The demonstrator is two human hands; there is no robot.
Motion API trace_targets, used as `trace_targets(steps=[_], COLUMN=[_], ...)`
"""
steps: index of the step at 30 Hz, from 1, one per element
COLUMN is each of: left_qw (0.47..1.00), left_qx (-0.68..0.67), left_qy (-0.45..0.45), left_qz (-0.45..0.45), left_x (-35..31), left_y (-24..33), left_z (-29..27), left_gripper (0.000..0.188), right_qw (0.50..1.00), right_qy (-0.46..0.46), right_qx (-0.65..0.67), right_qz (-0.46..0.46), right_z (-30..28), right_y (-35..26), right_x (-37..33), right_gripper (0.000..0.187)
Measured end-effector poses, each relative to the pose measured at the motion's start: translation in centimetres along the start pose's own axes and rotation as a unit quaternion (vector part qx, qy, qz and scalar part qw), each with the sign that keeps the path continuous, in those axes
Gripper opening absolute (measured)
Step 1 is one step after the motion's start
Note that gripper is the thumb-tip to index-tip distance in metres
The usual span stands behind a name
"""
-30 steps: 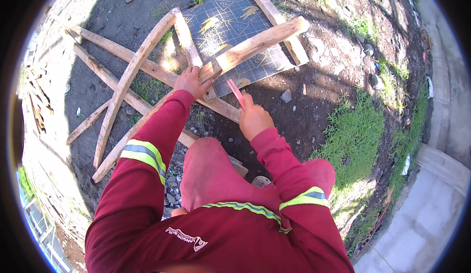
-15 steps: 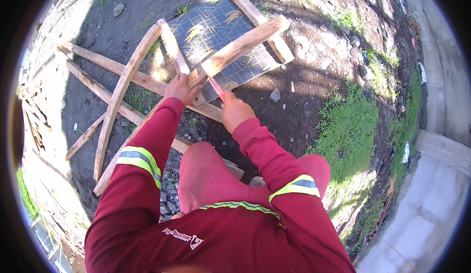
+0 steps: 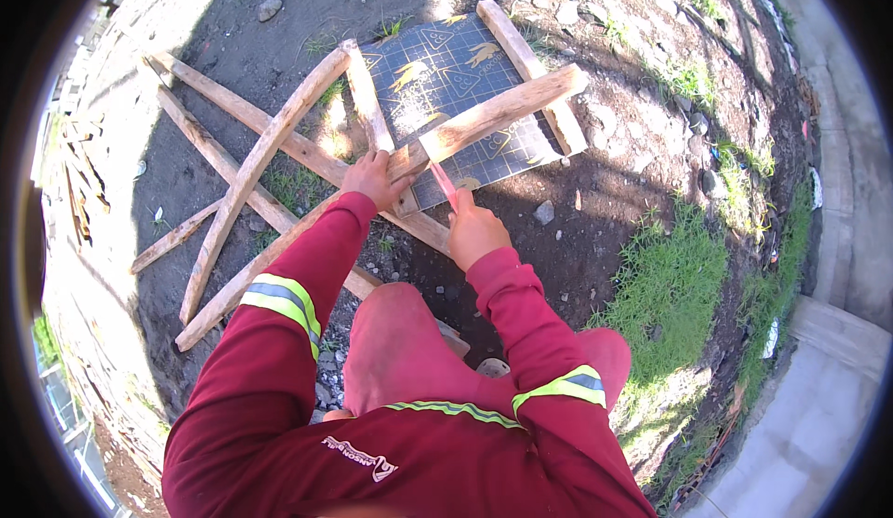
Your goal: The person assembles a wooden frame by sawing a plank to length, then joining it to other pieces with nails. They use a hand saw to cut the wood and a hammer to drive nails into the joints.
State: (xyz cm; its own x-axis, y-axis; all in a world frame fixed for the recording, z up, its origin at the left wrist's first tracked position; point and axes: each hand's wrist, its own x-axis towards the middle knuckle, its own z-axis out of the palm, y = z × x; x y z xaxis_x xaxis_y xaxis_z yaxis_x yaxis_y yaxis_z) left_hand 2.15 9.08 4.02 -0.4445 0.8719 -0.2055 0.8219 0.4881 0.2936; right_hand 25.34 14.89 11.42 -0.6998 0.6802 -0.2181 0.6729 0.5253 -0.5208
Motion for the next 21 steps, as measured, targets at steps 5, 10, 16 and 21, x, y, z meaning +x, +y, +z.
trace_targets(steps=[5,10,16,21], left_qw=[1.000,1.000,1.000,1.000], left_qx=[-0.004,-0.009,0.002,-0.018], left_qy=[-0.007,-0.025,-0.020,-0.011], left_qz=[0.003,-0.003,0.000,-0.003], left_x=[0.2,0.0,-1.0,0.0], left_y=[-0.4,-0.5,0.2,-0.6], left_z=[0.6,0.9,0.6,1.4], left_gripper=[0.064,0.063,0.066,0.065], right_qw=[0.996,0.999,0.998,0.997], right_qy=[-0.041,-0.013,-0.029,-0.048], right_qx=[0.015,0.014,0.015,0.002], right_qz=[0.074,0.038,0.045,0.060], right_z=[-4.6,-4.4,-0.8,-5.7], right_y=[0.9,0.4,0.2,1.0], right_x=[-11.7,-9.0,-2.5,-14.4], right_gripper=[0.041,0.035,0.032,0.044])
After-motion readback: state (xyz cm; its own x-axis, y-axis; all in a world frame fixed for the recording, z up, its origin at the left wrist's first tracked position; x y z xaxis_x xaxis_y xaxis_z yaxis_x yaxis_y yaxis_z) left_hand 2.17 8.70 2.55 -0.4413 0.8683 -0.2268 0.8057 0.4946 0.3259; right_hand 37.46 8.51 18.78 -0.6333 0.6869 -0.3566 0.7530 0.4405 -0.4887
